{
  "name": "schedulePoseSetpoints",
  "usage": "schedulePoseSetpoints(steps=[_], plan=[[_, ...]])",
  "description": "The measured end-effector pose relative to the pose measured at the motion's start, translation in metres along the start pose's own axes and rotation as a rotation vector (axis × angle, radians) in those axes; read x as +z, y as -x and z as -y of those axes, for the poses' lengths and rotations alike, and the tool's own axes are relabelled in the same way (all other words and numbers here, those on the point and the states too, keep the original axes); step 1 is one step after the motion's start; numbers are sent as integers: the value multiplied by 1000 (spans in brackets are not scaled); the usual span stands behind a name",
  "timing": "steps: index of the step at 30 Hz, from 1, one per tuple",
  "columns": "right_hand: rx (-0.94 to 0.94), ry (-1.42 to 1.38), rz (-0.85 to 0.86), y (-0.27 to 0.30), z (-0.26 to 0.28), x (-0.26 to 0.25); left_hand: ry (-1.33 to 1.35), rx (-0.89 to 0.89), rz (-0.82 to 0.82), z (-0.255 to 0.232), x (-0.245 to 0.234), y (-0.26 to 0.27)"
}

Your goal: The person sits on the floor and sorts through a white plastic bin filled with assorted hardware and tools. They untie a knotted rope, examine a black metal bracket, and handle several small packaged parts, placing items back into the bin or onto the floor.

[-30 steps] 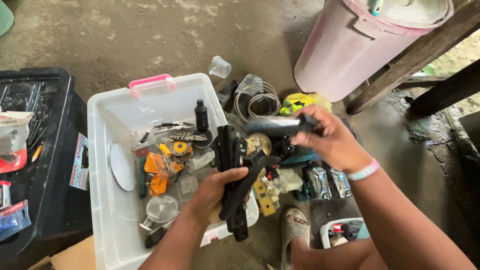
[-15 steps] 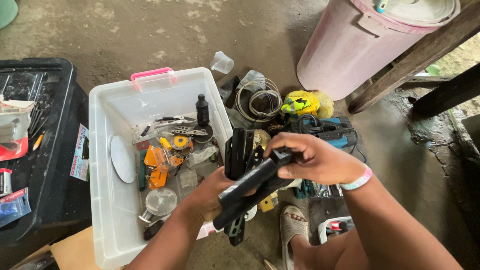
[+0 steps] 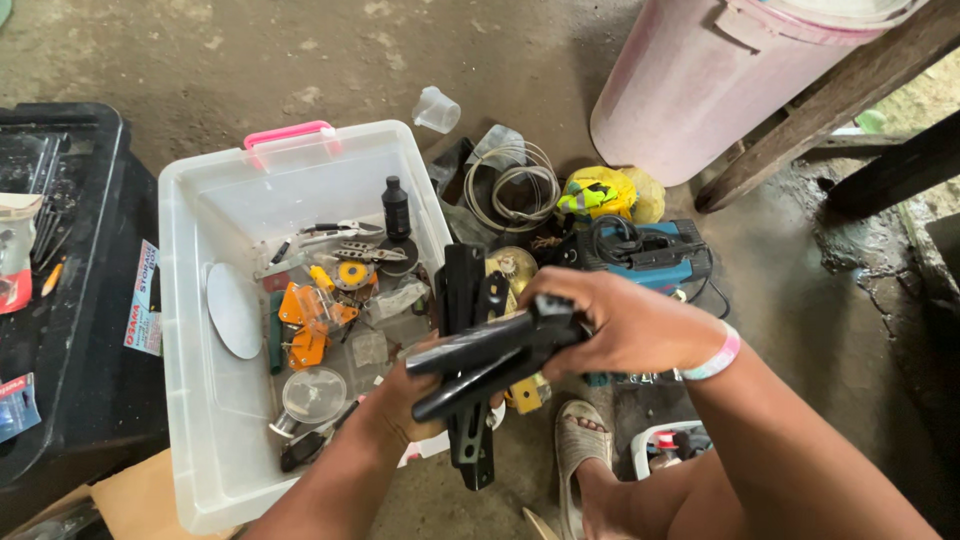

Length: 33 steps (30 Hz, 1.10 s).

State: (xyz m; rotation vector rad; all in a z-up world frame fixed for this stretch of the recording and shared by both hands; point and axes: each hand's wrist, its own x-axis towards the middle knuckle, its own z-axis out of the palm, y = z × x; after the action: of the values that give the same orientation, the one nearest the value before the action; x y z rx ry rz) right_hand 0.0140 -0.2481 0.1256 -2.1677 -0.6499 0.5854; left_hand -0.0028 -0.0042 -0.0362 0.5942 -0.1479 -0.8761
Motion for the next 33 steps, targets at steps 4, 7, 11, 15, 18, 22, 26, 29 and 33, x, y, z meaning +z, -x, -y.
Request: schedulePoseSetpoints(steps=[4, 7, 11, 15, 18, 22, 26, 29, 33], plan=[[-24, -421, -239, 5, -21, -3, 149, -71, -194, -5, 9, -9], [-4, -832, -500, 5, -51, 7, 110, 9, -258, -6, 20, -12], [92, -983, -735, 1, -118, 33, 129, 81, -241, -9, 30, -17], [376, -1128, -943, 12, -217, 98, 109, 109, -379, -8, 32, -22], [692, -1254, -1197, 20, -298, 163, -23, 102, -458, -7, 31, -30], [1042, -1111, -1338, 25, -392, 232, 27, 42, -559, 2, 26, -44], [1001, -1080, -1317, 19, -459, 267, 66, 40, -619, 18, 22, -54], [996, -892, -1216, 14, -485, 282, 62, 33, -651, 24, 19, -60], [993, -462, -964, 6, -493, 280, 60, -1, -652, 23, 22, -67]])
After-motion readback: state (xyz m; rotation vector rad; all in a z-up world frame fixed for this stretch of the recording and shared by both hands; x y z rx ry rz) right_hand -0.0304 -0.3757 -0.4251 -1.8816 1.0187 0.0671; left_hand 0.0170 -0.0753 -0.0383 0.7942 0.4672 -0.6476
